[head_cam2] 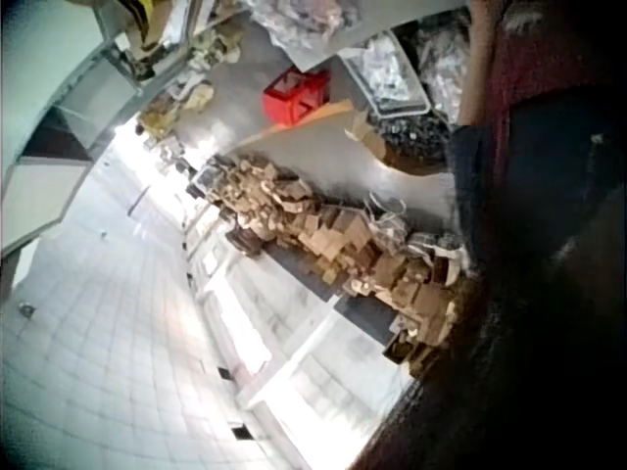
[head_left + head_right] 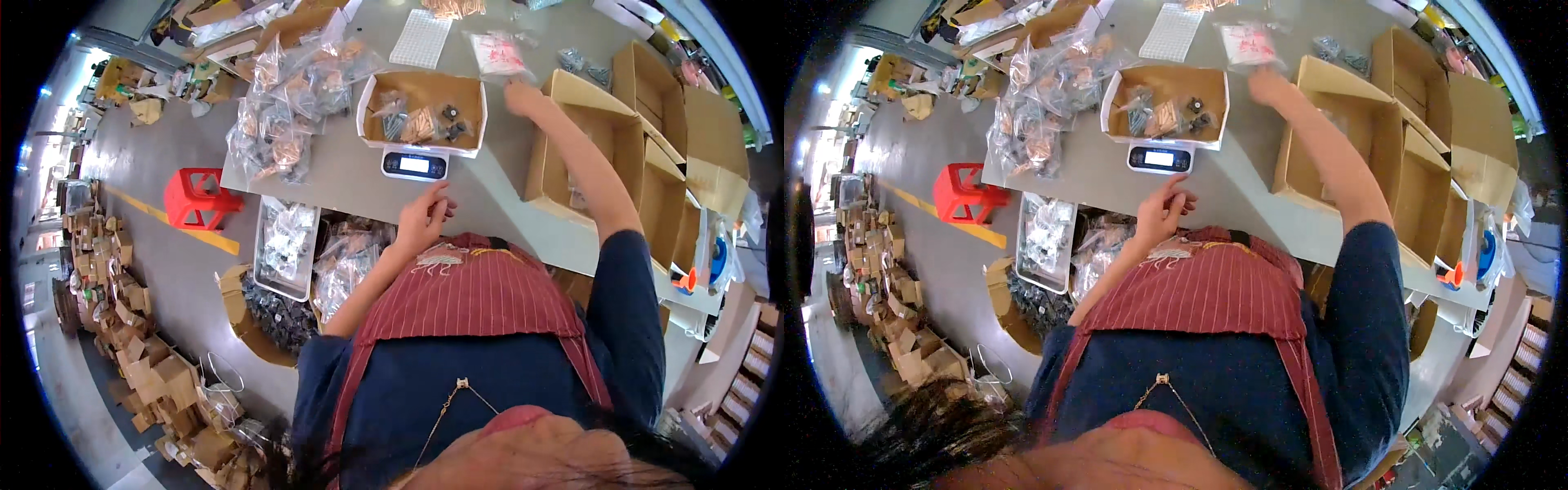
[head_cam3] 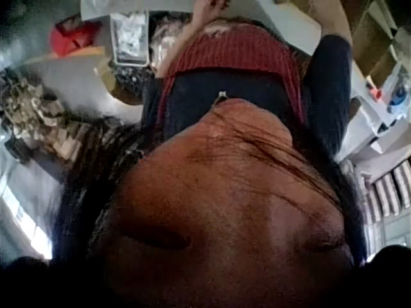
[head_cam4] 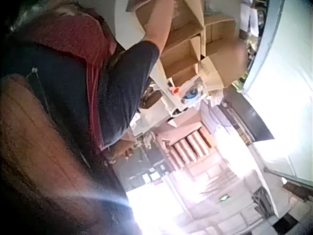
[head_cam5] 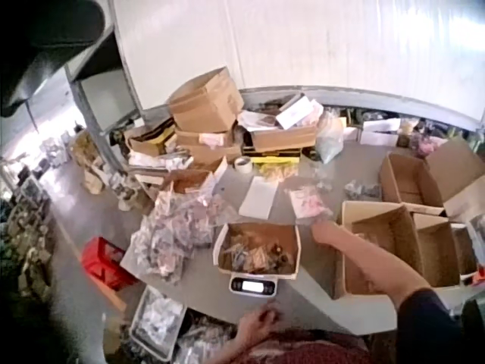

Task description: The person packs hardware components by placing screws, fasteners, brackets, and wooden dowels from boxes into plastic bags and weighing items on a digital scale.

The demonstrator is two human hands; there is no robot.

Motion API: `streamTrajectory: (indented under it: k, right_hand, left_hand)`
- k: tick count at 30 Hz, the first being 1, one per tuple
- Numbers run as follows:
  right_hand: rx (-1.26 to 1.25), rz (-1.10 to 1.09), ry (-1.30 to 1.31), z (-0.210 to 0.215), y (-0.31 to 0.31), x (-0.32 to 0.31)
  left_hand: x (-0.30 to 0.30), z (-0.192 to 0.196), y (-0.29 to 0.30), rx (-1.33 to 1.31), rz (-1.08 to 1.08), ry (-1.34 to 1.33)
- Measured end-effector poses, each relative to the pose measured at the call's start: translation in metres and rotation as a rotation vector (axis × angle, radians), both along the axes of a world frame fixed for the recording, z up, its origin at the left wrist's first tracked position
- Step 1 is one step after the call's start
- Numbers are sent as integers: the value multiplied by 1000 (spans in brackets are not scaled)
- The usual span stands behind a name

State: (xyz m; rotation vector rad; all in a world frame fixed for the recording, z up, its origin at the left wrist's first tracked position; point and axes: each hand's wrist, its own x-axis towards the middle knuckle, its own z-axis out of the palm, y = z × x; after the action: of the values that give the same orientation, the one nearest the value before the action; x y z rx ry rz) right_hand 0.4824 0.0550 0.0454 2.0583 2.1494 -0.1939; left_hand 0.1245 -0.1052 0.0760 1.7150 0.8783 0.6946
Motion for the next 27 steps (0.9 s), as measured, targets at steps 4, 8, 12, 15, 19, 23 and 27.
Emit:
streamTrajectory:
  k: [4, 8, 12, 15, 19, 23, 27]
  right_hand:
    - [417, 172, -285, -43, 52, 18]
    - [370, 55, -547, -70, 88, 14]
    - [-27, -9, -419, -33, 96, 3]
    - [117, 185, -305, -42, 97, 25]
    - [10, 234, -337, 7, 94, 26]
    - [111, 120, -150, 31, 82, 46]
    - [49, -95, 79, 86, 82, 73]
  left_hand:
    - [-22, 2, -4, 61, 212, -85]
    - [-50, -9, -17, 16, 459, -104]
    - [-72, -16, -18, -56, 586, -67]
    - [-70, -1, -15, -94, 629, -88]
    - [-61, 13, -1, -14, 550, -27]
    - [-51, 22, 12, 168, 355, 84]
    - [-44, 35, 18, 270, 258, 173]
